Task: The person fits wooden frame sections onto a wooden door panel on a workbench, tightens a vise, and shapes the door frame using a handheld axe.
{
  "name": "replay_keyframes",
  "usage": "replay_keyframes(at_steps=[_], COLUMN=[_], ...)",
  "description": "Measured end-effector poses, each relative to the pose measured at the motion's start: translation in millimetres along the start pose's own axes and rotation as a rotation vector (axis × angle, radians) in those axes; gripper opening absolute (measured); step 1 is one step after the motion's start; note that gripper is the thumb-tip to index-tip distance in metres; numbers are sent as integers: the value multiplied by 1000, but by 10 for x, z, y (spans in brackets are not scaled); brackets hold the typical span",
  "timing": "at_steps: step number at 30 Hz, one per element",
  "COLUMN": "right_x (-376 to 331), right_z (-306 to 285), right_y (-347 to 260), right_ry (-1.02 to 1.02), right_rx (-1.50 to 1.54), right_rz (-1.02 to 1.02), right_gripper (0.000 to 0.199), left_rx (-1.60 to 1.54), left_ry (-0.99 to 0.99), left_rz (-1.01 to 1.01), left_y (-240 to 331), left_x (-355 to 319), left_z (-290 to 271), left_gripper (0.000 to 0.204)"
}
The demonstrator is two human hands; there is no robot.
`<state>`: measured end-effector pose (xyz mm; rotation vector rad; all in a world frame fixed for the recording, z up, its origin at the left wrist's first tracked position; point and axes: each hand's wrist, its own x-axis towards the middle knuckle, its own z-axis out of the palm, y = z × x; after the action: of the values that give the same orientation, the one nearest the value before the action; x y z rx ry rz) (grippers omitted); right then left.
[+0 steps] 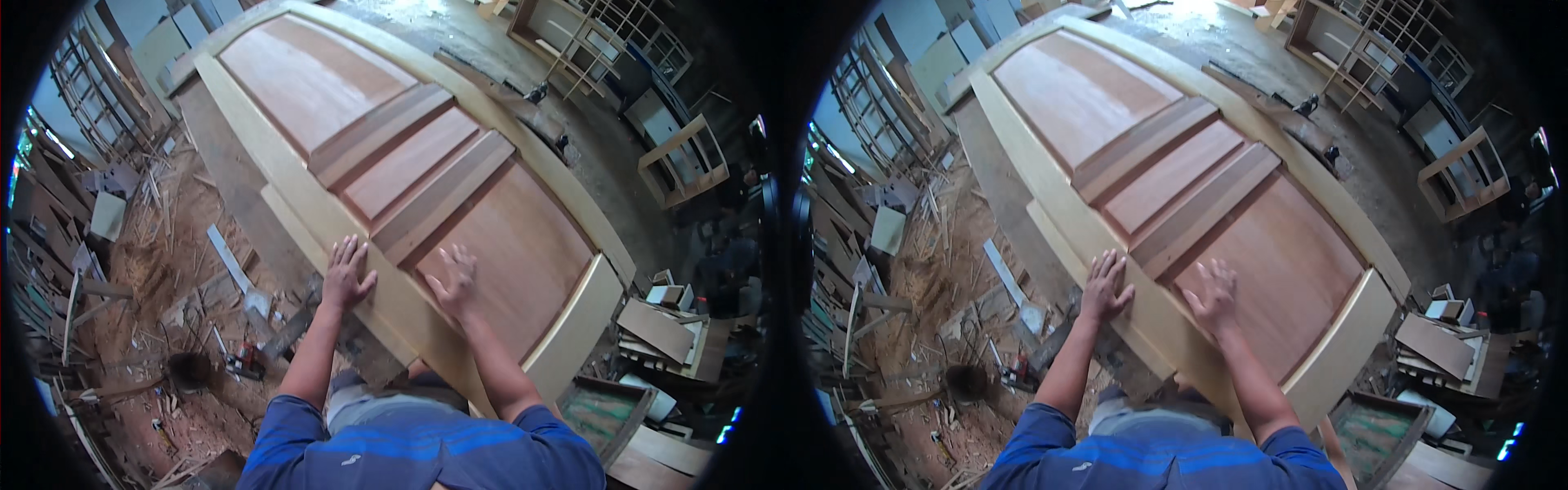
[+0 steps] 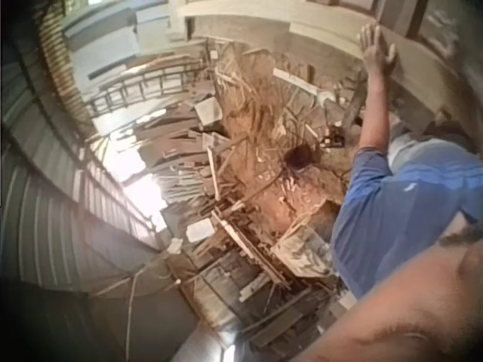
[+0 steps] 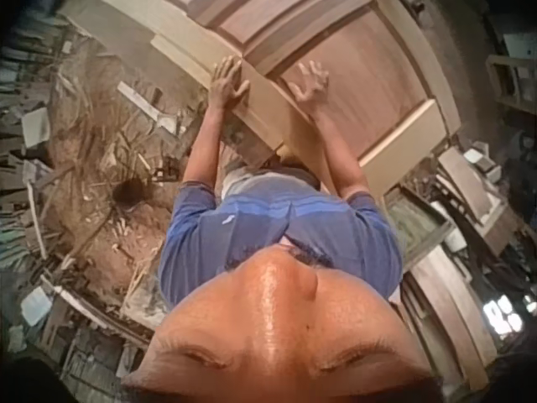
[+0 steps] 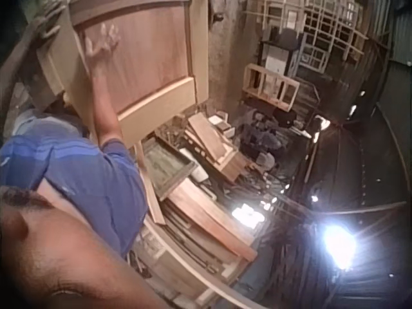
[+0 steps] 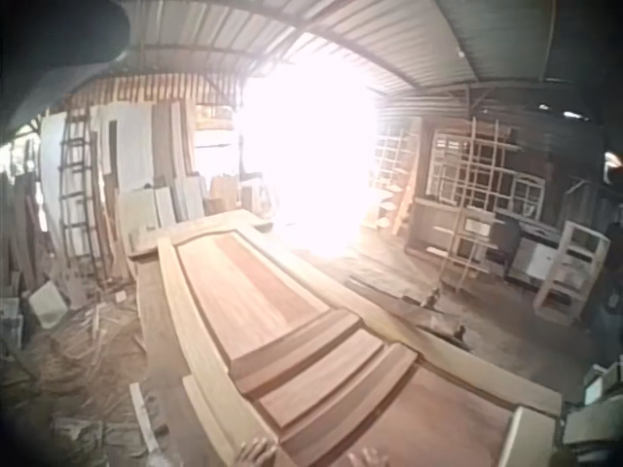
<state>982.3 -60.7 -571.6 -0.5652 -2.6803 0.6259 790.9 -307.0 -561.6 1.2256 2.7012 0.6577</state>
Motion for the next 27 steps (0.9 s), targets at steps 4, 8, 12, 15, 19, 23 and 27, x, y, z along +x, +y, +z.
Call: replay_keyframes(at_steps=[4, 8, 12, 15, 19, 23, 27], right_x=[62, 85, 99, 121, -24, -536, -1517], right_z=[353, 499, 474, 414, 224, -123, -610], right_y=[-629, -789, -776, -844, -1006, -909, -291], right_ry=[-154, -167, -163, -186, -261, -339, -217], right_rx=[-81, -211, -138, -128, -49, 54, 131], right_rz=[-94, -105, -135, -107, -161, -180, 26], right_gripper=[82, 86, 87, 93, 101, 95, 76], left_rx=[108, 147, 107, 105, 247, 264, 202], left_ry=[104, 164, 242, 236, 265, 212, 168], left_rz=[-101, -169, -364, -457, -536, -539, -509], left_y=[-44, -184, -457, -648, -807, -912, -957], left_x=[-545, -1205, -1710, -1900, -1926, -1872, -1809], left_z=[-23, -151, -197, -65, 160, 165, 38], left_gripper=[78, 82, 94, 92, 91, 89, 87])
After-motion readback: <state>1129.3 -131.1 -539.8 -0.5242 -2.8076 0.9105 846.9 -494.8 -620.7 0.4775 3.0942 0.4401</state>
